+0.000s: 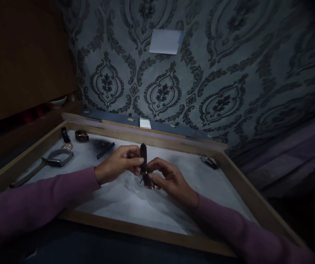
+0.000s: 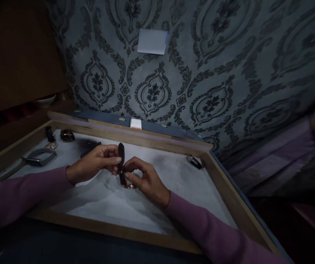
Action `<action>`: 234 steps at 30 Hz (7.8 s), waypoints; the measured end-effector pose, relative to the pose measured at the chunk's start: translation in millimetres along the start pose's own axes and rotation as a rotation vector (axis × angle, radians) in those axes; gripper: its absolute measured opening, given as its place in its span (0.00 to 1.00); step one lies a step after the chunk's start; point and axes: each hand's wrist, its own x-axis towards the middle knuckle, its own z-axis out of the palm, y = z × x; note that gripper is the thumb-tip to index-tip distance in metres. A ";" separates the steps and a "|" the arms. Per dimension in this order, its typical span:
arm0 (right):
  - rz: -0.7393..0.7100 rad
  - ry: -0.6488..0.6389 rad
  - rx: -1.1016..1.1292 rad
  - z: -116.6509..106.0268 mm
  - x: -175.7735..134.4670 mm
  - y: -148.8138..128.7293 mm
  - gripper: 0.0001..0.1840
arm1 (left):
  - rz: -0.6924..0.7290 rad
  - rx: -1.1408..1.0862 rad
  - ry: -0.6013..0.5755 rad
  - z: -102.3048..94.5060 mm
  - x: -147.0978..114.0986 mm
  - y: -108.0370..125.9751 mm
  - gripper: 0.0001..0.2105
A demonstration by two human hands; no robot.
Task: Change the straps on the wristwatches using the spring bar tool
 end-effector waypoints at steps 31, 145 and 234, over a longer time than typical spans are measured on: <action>0.104 0.027 0.246 -1.0 2.7 5.9 0.09 | -0.017 -0.036 -0.038 0.4 -0.5 -4.1 0.11; 0.121 0.034 0.226 8.9 -4.2 19.3 0.12 | -0.289 -0.120 -0.114 -8.7 1.2 -14.4 0.08; -0.454 0.110 -0.637 -3.9 -4.9 11.6 0.08 | -0.258 -0.228 -0.208 -1.8 0.7 -15.1 0.08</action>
